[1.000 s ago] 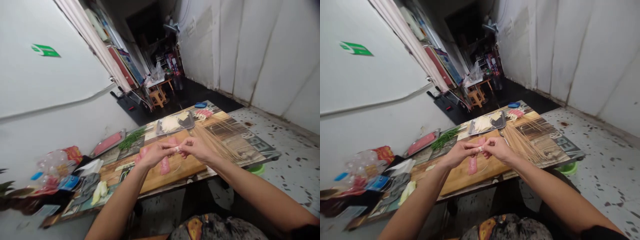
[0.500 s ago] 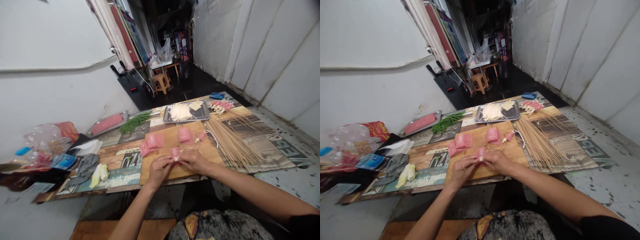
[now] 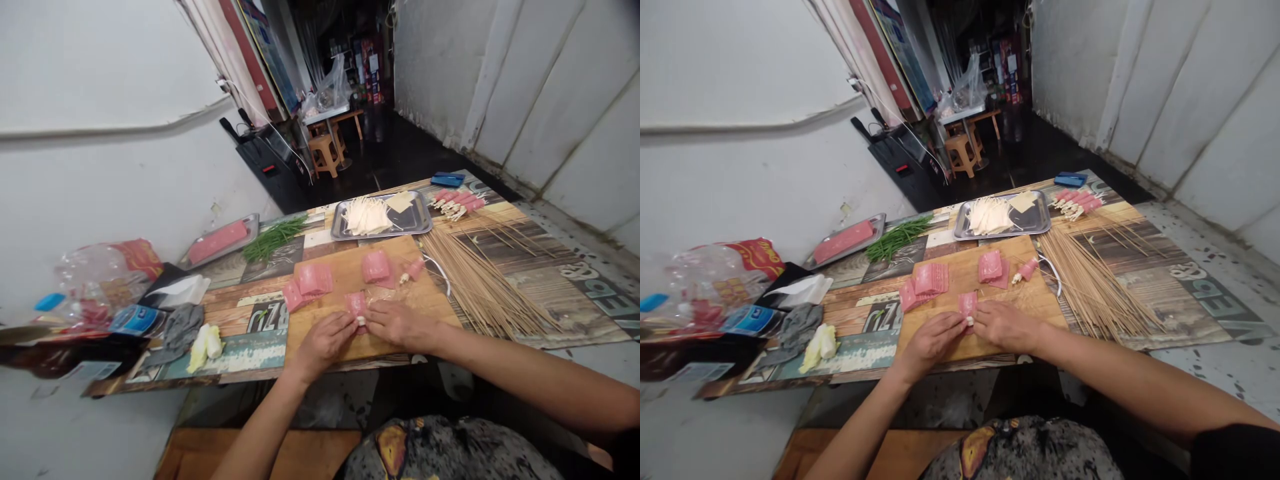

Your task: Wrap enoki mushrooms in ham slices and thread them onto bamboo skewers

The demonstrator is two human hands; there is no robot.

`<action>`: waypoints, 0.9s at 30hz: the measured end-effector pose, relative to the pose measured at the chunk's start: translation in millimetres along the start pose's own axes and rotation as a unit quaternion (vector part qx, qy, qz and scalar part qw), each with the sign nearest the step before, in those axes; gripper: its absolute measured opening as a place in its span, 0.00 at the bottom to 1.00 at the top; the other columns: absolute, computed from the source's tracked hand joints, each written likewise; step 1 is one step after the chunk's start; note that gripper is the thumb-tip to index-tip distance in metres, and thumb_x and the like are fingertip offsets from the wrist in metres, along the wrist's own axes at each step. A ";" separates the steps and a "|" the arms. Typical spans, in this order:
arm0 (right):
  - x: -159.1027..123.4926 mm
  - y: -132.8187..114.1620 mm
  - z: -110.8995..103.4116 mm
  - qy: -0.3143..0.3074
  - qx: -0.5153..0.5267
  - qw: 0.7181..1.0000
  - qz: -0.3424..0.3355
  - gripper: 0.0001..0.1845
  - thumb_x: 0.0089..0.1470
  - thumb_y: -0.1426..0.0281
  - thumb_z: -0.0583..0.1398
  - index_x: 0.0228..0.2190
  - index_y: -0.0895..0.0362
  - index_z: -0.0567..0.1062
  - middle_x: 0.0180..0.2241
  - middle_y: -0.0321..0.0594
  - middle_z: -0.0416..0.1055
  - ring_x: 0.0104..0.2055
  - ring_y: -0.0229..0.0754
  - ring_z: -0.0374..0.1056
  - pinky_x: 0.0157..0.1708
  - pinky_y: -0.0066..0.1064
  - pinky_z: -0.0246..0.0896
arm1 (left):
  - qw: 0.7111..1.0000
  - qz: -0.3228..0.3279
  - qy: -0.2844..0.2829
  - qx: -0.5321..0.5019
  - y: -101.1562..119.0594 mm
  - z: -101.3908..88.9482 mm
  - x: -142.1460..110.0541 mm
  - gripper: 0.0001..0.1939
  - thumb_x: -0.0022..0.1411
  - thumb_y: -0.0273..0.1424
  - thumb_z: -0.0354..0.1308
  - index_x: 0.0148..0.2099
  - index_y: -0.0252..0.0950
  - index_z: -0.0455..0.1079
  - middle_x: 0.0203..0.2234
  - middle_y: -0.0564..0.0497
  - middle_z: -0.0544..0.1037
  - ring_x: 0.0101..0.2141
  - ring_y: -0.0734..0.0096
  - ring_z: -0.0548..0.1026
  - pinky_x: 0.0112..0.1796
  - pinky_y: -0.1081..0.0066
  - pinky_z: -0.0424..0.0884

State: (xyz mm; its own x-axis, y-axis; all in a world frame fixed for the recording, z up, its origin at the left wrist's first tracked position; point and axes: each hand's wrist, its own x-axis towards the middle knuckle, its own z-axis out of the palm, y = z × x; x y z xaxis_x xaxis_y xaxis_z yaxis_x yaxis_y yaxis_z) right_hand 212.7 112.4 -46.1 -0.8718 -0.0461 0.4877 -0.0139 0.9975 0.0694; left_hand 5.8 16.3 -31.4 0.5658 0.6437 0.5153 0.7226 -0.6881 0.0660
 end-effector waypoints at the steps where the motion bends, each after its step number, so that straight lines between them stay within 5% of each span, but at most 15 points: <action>1: 0.4 -0.9 -2.4 -0.010 -0.002 1.000 0.000 0.11 0.62 0.76 0.51 0.32 0.64 0.72 0.31 0.44 0.69 0.35 0.41 0.62 0.32 0.33 0.57 | 1.000 0.006 -0.010 0.006 -0.4 -1.1 0.6 0.15 0.66 0.24 0.47 0.54 0.33 0.65 0.40 0.43 0.78 0.43 0.69 0.75 0.43 0.66 0.76; 8: 12.6 -11.8 -15.2 -0.109 -0.018 0.994 0.016 0.09 0.59 0.77 0.53 0.31 0.63 0.73 0.29 0.46 0.71 0.35 0.44 0.63 0.31 0.35 0.56 | 0.998 0.015 -0.042 0.041 0.7 -5.2 5.9 0.13 0.62 0.25 0.52 0.49 0.33 0.69 0.40 0.43 0.78 0.42 0.67 0.77 0.45 0.68 0.76; 13: 17.7 -13.6 -13.3 -0.151 -0.032 0.988 0.029 0.08 0.56 0.79 0.55 0.30 0.64 0.74 0.28 0.46 0.71 0.32 0.44 0.64 0.29 0.34 0.56 | 0.999 0.010 -0.008 0.038 1.8 -1.7 7.8 0.11 0.62 0.28 0.56 0.47 0.34 0.71 0.36 0.46 0.79 0.38 0.69 0.78 0.43 0.69 0.77; 22: 7.9 -8.5 5.2 0.048 0.135 0.969 0.199 0.11 0.60 0.73 0.56 0.26 0.60 0.72 0.25 0.39 0.70 0.30 0.38 0.64 0.31 0.28 0.57 | 0.999 -0.029 0.042 0.002 8.6 3.3 6.5 0.14 0.62 0.21 0.54 0.50 0.34 0.68 0.36 0.46 0.79 0.36 0.71 0.76 0.39 0.67 0.76; 27: 11.1 -8.9 3.5 0.091 0.199 0.958 0.184 0.11 0.59 0.74 0.55 0.27 0.60 0.75 0.27 0.39 0.71 0.30 0.37 0.64 0.31 0.27 0.57 | 0.985 -0.121 0.095 -0.073 17.2 6.4 7.5 0.13 0.60 0.21 0.57 0.47 0.37 0.71 0.34 0.50 0.79 0.34 0.73 0.76 0.38 0.70 0.74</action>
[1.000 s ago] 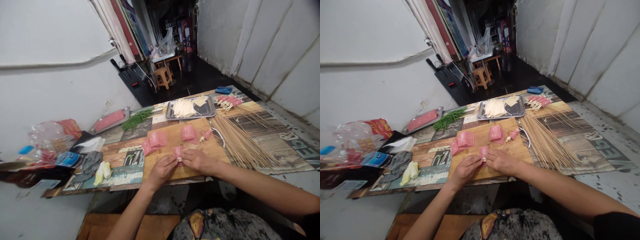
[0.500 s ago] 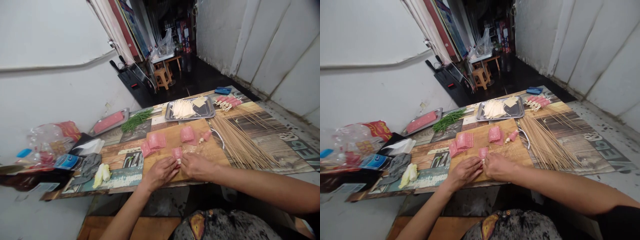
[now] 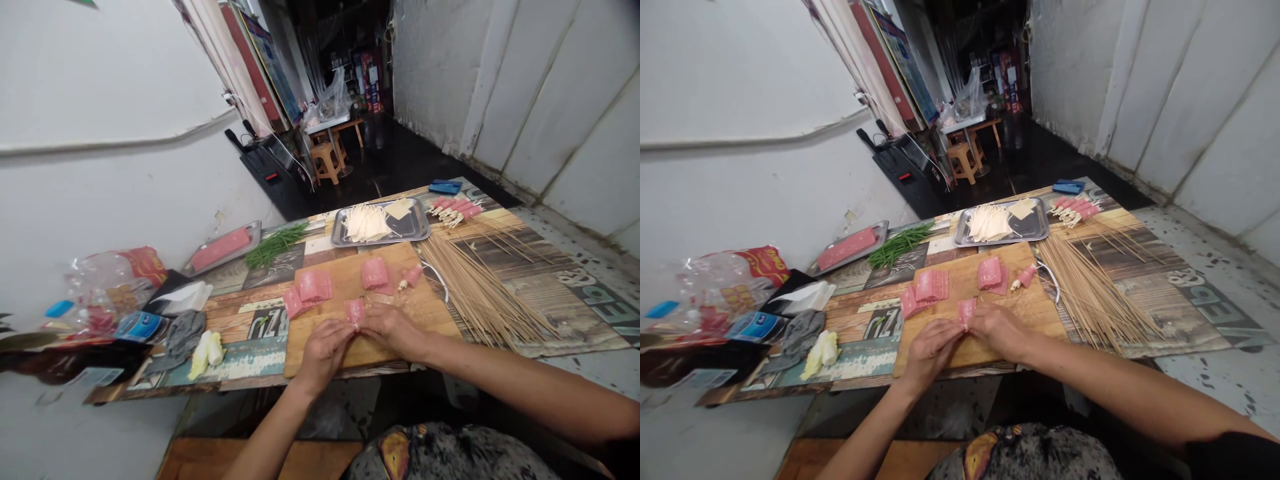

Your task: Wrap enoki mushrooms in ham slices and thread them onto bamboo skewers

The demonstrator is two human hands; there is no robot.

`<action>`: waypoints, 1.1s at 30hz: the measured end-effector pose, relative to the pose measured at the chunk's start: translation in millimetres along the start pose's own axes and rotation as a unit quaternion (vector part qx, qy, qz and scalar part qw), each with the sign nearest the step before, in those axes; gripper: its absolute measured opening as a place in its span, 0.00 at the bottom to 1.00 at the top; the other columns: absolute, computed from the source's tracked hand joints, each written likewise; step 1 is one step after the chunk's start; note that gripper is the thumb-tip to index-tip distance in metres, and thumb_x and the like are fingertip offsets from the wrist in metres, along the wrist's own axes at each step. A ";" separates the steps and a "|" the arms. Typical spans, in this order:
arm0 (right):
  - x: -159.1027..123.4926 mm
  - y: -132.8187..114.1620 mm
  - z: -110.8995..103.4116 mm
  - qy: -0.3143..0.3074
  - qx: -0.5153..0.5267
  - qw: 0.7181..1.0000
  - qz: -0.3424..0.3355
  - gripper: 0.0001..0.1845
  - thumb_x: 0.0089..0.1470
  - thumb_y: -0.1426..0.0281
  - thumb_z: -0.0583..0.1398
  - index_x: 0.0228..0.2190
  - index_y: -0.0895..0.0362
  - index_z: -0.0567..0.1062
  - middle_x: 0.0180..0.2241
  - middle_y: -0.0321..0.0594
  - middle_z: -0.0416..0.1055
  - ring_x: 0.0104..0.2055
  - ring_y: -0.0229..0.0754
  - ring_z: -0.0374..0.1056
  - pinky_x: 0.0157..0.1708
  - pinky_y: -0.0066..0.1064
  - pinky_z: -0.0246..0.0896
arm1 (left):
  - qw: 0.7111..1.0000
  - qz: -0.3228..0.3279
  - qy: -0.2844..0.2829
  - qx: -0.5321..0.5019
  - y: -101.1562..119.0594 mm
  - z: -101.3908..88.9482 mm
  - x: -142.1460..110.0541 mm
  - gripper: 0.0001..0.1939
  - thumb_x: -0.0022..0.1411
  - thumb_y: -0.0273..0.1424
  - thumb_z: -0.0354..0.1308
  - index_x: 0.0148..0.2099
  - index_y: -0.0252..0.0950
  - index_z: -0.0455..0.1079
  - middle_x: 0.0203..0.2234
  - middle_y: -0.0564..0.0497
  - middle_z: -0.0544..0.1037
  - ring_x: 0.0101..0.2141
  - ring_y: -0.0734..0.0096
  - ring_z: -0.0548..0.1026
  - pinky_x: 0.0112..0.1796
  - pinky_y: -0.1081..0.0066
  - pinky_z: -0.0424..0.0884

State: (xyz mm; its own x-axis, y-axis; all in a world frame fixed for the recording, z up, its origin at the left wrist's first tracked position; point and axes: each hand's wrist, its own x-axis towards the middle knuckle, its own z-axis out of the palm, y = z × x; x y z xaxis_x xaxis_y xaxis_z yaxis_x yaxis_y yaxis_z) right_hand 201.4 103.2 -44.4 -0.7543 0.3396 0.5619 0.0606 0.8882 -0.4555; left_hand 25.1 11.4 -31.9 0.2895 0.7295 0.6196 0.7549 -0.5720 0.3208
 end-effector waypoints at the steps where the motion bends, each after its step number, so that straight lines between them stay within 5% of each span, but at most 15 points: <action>1: 1.4 0.1 -0.3 0.000 0.014 1.000 0.002 0.12 0.59 0.75 0.55 0.26 0.60 0.75 0.26 0.39 0.70 0.30 0.37 0.64 0.31 0.27 0.57 | 1.000 -0.010 0.004 -0.009 0.4 0.8 -0.3 0.12 0.60 0.20 0.57 0.45 0.37 0.71 0.33 0.50 0.79 0.34 0.73 0.75 0.38 0.70 0.73; 7: 8.1 9.2 0.0 -0.051 0.071 0.994 0.064 0.09 0.55 0.75 0.59 0.26 0.60 0.78 0.29 0.41 0.72 0.32 0.37 0.65 0.32 0.27 0.57 | 0.999 -0.037 -0.031 0.014 1.5 3.6 -2.3 0.11 0.60 0.23 0.58 0.46 0.36 0.72 0.35 0.48 0.79 0.37 0.70 0.74 0.40 0.68 0.72; 13: 9.8 12.2 -3.6 -0.083 0.093 0.988 0.097 0.06 0.53 0.76 0.61 0.29 0.60 0.79 0.33 0.43 0.74 0.36 0.39 0.67 0.35 0.27 0.58 | 0.996 -0.093 -0.005 -0.008 -0.7 6.9 2.1 0.04 0.59 0.26 0.60 0.38 0.36 0.76 0.31 0.49 0.78 0.32 0.73 0.74 0.34 0.73 0.71; 16: 10.5 9.4 -6.4 -0.087 0.074 0.987 0.112 0.06 0.53 0.76 0.61 0.29 0.60 0.79 0.32 0.43 0.73 0.34 0.39 0.66 0.34 0.28 0.58 | 0.991 -0.118 -0.046 -0.047 -5.9 3.8 8.2 0.05 0.60 0.28 0.60 0.36 0.37 0.77 0.29 0.50 0.79 0.30 0.73 0.74 0.33 0.75 0.70; 27: -0.3 -4.7 0.7 -0.054 -0.127 0.990 -0.006 0.13 0.59 0.68 0.56 0.42 0.63 0.74 0.35 0.46 0.70 0.41 0.46 0.62 0.42 0.37 0.59 | 0.939 -0.262 -0.163 -0.152 -15.2 -5.6 25.6 0.06 0.58 0.29 0.60 0.34 0.38 0.79 0.30 0.50 0.80 0.31 0.71 0.76 0.35 0.73 0.69; 33: 8.3 8.7 5.6 -0.065 0.011 0.993 0.100 0.09 0.58 0.69 0.59 0.32 0.59 0.79 0.31 0.41 0.70 0.34 0.39 0.63 0.33 0.28 0.55 | 0.917 -0.320 -0.164 -0.172 -12.8 -7.7 30.6 0.09 0.56 0.36 0.61 0.31 0.37 0.79 0.28 0.49 0.80 0.30 0.70 0.75 0.34 0.73 0.67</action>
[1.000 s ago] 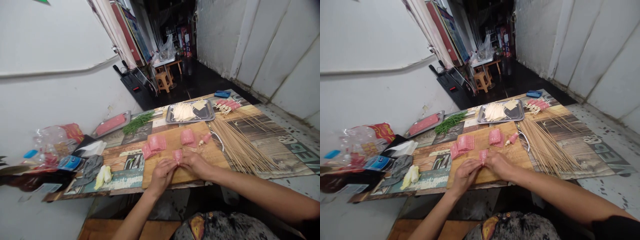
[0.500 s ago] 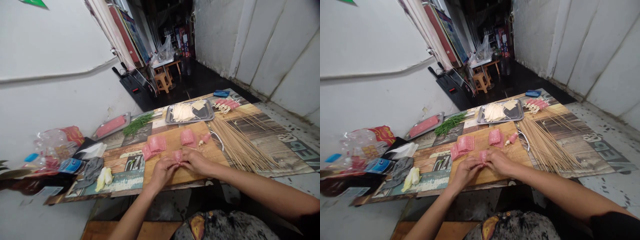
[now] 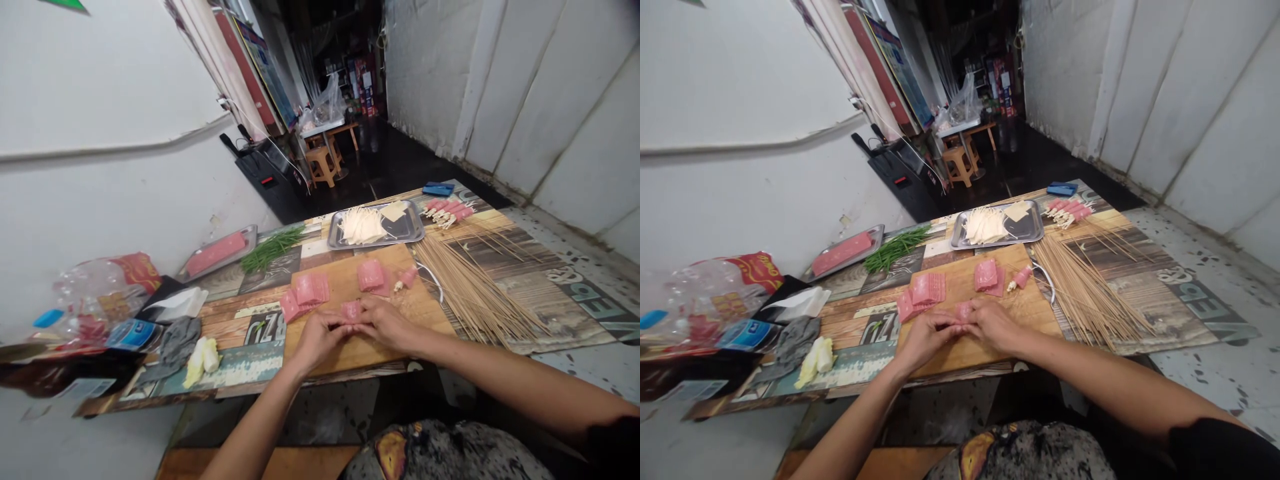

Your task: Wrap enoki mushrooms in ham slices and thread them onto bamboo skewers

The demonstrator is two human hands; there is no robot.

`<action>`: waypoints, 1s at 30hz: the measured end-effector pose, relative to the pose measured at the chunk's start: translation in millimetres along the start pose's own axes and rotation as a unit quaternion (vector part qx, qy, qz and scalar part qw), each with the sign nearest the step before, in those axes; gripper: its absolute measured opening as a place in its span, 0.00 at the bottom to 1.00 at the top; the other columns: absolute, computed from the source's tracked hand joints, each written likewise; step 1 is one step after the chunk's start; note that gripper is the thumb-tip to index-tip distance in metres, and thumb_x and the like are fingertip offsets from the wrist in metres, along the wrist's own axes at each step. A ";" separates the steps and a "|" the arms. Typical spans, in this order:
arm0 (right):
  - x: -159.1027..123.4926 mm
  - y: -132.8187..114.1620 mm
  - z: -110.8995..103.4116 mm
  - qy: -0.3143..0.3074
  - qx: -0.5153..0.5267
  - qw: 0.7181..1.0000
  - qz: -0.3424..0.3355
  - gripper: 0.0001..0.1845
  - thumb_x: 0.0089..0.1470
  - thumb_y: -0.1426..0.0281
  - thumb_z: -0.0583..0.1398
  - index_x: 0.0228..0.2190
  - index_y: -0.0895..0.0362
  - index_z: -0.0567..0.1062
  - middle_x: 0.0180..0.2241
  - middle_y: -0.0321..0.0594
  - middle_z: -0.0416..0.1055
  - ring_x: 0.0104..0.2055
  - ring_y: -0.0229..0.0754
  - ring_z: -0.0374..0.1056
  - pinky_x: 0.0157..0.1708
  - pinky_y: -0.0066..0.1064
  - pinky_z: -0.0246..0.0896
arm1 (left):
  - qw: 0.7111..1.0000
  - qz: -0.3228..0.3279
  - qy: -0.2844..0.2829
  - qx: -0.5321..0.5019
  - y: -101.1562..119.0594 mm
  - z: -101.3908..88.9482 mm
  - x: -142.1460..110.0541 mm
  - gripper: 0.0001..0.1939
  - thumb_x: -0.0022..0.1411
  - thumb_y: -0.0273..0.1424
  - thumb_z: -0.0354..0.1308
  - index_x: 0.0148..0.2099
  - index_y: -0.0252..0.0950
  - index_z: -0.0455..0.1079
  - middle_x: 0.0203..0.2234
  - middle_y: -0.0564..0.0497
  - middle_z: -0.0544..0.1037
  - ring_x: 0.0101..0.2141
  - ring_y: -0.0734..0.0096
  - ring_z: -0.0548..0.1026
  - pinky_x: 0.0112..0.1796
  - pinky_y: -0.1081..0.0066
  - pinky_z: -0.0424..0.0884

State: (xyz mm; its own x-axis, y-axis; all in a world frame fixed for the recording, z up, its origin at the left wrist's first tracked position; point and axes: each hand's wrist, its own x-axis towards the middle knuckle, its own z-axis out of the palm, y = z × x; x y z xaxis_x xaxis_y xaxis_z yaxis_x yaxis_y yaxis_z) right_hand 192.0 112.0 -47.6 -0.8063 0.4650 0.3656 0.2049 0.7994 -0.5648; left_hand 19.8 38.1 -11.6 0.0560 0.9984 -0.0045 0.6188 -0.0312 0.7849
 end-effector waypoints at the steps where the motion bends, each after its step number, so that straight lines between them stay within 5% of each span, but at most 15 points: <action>1: 1.0 0.9 -0.8 -0.002 0.014 1.000 0.015 0.08 0.57 0.69 0.60 0.31 0.58 0.79 0.29 0.40 0.69 0.33 0.38 0.63 0.32 0.28 0.55 | 1.000 -0.008 -0.006 -0.006 1.0 -0.4 0.4 0.10 0.56 0.37 0.61 0.32 0.37 0.79 0.28 0.49 0.80 0.30 0.69 0.75 0.34 0.73 0.67; 4: -0.1 -0.9 -2.1 0.034 0.003 0.999 0.001 0.08 0.57 0.70 0.59 0.32 0.58 0.78 0.29 0.40 0.69 0.33 0.38 0.62 0.33 0.28 0.55 | 0.998 -0.043 -0.028 -0.025 1.4 -1.8 2.6 0.11 0.55 0.38 0.60 0.32 0.35 0.79 0.27 0.49 0.80 0.29 0.70 0.74 0.32 0.73 0.66; 10: -13.7 -12.4 -1.4 0.083 -0.229 0.951 -0.189 0.14 0.63 0.75 0.50 0.38 0.64 0.74 0.34 0.46 0.69 0.38 0.43 0.60 0.42 0.38 0.57 | 0.997 -0.058 -0.046 -0.021 -6.8 -5.6 8.5 0.11 0.52 0.36 0.60 0.29 0.34 0.78 0.24 0.49 0.76 0.26 0.72 0.70 0.29 0.75 0.63; 16: -13.2 -6.9 3.3 0.060 -0.291 0.933 -0.203 0.14 0.62 0.77 0.49 0.37 0.66 0.74 0.31 0.46 0.67 0.36 0.43 0.60 0.43 0.40 0.56 | 0.995 -0.076 -0.067 -0.007 -5.6 -8.2 15.5 0.12 0.53 0.35 0.59 0.27 0.32 0.77 0.22 0.50 0.74 0.25 0.74 0.67 0.26 0.76 0.59; 21: -1.0 1.0 5.3 -0.036 -0.259 0.951 -0.167 0.12 0.62 0.73 0.52 0.37 0.64 0.74 0.31 0.43 0.68 0.37 0.44 0.59 0.38 0.38 0.54 | 0.996 -0.066 -0.044 0.037 -3.7 -4.2 11.8 0.09 0.57 0.28 0.56 0.30 0.32 0.77 0.25 0.50 0.78 0.27 0.71 0.71 0.30 0.74 0.62; 26: 5.2 1.6 2.9 -0.070 -0.225 0.964 -0.121 0.10 0.61 0.71 0.54 0.34 0.62 0.74 0.33 0.42 0.70 0.37 0.43 0.61 0.35 0.35 0.52 | 0.957 0.107 0.131 0.236 -3.8 5.7 -8.2 0.09 0.61 0.25 0.55 0.39 0.38 0.76 0.35 0.49 0.79 0.37 0.65 0.71 0.40 0.65 0.61; 30: 6.7 -0.7 0.6 -0.067 -0.203 0.971 -0.106 0.10 0.61 0.73 0.53 0.33 0.63 0.74 0.32 0.43 0.70 0.35 0.42 0.61 0.33 0.35 0.51 | 0.907 0.213 0.146 0.332 -2.8 17.0 -21.6 0.08 0.64 0.28 0.54 0.42 0.37 0.74 0.37 0.47 0.78 0.38 0.64 0.70 0.40 0.65 0.59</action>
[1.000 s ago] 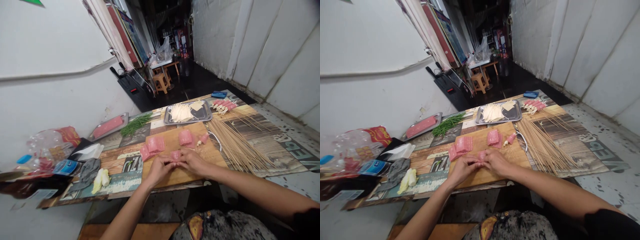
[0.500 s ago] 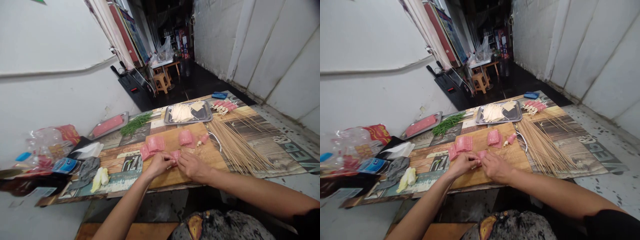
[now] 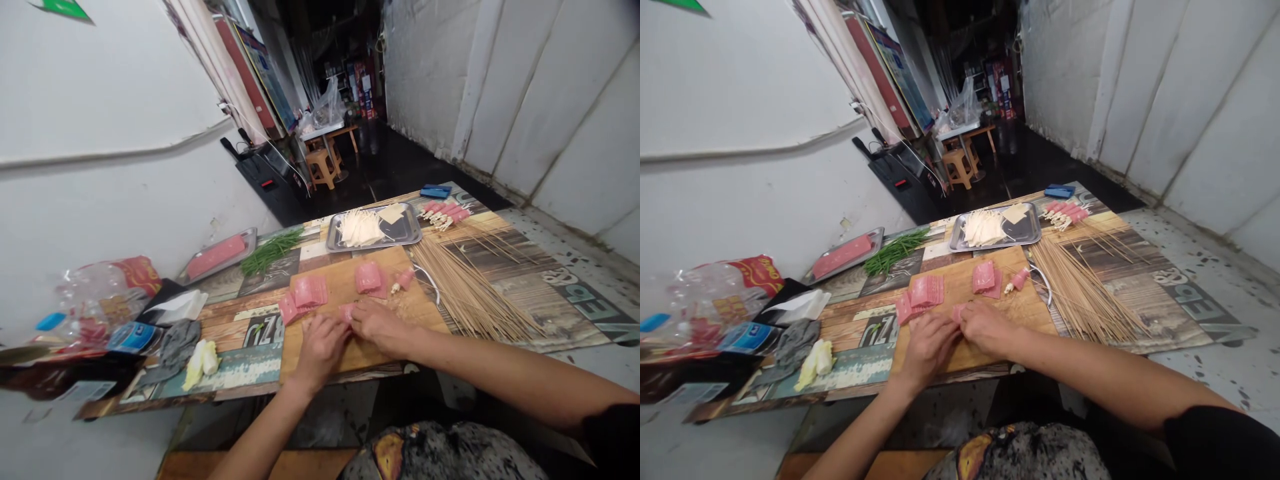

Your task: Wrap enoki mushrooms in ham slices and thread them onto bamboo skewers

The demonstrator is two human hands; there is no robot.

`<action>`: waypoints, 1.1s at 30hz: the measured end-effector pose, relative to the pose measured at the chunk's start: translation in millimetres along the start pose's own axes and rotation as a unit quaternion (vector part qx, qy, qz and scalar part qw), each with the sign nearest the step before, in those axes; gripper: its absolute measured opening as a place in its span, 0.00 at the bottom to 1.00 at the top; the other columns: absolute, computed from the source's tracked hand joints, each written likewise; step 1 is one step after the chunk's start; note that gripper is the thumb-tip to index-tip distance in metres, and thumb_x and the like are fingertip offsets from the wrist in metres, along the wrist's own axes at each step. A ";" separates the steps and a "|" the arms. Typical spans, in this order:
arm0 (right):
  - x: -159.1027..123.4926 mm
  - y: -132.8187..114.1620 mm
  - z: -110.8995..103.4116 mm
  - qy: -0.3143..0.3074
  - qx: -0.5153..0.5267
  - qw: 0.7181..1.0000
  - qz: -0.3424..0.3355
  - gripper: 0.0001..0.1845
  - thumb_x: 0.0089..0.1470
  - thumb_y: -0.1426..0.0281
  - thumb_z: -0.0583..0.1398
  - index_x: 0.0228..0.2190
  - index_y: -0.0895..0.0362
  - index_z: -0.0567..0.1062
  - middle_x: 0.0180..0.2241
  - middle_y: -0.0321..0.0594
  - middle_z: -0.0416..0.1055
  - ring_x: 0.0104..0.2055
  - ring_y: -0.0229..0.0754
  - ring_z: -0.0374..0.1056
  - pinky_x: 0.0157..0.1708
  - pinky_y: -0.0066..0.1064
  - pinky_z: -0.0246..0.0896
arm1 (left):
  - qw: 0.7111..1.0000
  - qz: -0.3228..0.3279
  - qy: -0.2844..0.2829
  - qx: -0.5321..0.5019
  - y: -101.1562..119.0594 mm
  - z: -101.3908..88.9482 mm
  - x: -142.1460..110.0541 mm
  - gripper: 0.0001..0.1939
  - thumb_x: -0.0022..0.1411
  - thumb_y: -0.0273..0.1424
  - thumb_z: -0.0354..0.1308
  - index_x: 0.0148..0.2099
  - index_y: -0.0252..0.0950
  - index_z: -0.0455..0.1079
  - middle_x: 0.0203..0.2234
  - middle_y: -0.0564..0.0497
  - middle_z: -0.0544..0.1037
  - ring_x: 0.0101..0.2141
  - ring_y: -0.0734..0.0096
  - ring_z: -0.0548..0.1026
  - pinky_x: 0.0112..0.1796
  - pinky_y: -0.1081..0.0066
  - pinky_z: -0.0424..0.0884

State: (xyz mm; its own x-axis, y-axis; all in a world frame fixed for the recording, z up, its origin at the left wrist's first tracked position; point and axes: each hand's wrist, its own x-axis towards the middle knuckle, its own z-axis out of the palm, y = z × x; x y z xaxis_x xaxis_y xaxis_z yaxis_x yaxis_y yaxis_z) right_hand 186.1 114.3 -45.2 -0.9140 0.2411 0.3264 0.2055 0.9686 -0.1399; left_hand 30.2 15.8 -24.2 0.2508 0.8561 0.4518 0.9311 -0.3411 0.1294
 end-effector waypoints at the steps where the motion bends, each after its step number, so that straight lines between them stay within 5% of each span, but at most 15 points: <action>1: 0.4 -0.1 -0.9 0.006 0.010 1.000 0.004 0.10 0.61 0.74 0.53 0.33 0.63 0.74 0.33 0.43 0.70 0.35 0.42 0.61 0.33 0.34 0.51 | 1.000 0.005 -0.003 0.019 2.5 1.2 -1.8 0.08 0.64 0.28 0.54 0.42 0.37 0.74 0.36 0.47 0.78 0.37 0.65 0.70 0.39 0.66 0.59; 7: 2.1 2.7 -12.2 -0.003 0.056 0.997 0.047 0.12 0.61 0.70 0.54 0.30 0.61 0.75 0.31 0.42 0.71 0.33 0.40 0.61 0.31 0.32 0.50 | 1.000 -0.021 -0.022 0.008 4.3 2.6 1.9 0.08 0.65 0.27 0.52 0.40 0.34 0.73 0.34 0.46 0.77 0.35 0.65 0.69 0.38 0.66 0.58; 13: -0.9 -1.5 -15.7 0.016 0.038 0.995 0.089 0.13 0.62 0.67 0.53 0.35 0.61 0.75 0.33 0.43 0.69 0.35 0.41 0.61 0.33 0.32 0.52 | 0.983 -0.039 -0.151 -0.101 -10.8 -7.1 22.8 0.09 0.65 0.29 0.52 0.36 0.36 0.74 0.30 0.48 0.77 0.33 0.68 0.69 0.36 0.68 0.59; 17: -2.9 -4.1 -5.2 0.052 -0.003 0.997 0.057 0.11 0.62 0.70 0.54 0.36 0.63 0.75 0.34 0.44 0.69 0.39 0.44 0.61 0.38 0.34 0.55 | 0.969 -0.040 -0.213 -0.117 -16.3 -12.3 35.2 0.11 0.64 0.29 0.52 0.31 0.35 0.72 0.27 0.49 0.76 0.31 0.69 0.69 0.36 0.69 0.59; 23: -1.8 -6.9 -0.8 0.032 0.010 0.998 0.061 0.11 0.62 0.72 0.53 0.34 0.62 0.74 0.32 0.43 0.68 0.37 0.43 0.61 0.37 0.35 0.58 | 0.949 -0.062 -0.259 -0.167 -18.1 -19.8 49.6 0.10 0.60 0.30 0.54 0.30 0.36 0.74 0.24 0.50 0.76 0.30 0.69 0.71 0.36 0.72 0.63; 29: -7.0 -22.8 -2.7 0.109 -0.057 0.991 0.058 0.15 0.61 0.78 0.47 0.36 0.66 0.73 0.33 0.48 0.67 0.38 0.46 0.60 0.38 0.38 0.58 | 0.938 -0.071 -0.277 -0.195 -17.8 -22.4 54.8 0.11 0.59 0.28 0.51 0.30 0.37 0.75 0.24 0.50 0.77 0.31 0.69 0.72 0.36 0.73 0.65; 33: -4.2 -16.8 -0.2 0.072 -0.027 0.996 0.054 0.13 0.61 0.77 0.50 0.34 0.64 0.74 0.33 0.46 0.69 0.37 0.45 0.61 0.38 0.36 0.58 | 0.924 -0.082 -0.300 -0.221 -21.9 -22.0 57.8 0.11 0.58 0.29 0.53 0.29 0.36 0.76 0.23 0.52 0.76 0.30 0.69 0.72 0.35 0.74 0.65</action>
State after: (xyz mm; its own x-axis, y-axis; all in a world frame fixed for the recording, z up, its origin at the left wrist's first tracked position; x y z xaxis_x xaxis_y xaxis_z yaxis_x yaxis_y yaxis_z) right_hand 186.6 97.0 -44.1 -0.8261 0.3469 0.4441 0.3220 0.9373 -0.1333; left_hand 18.5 64.3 18.4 0.3413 0.9261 -0.1604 0.8034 -0.1989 0.5612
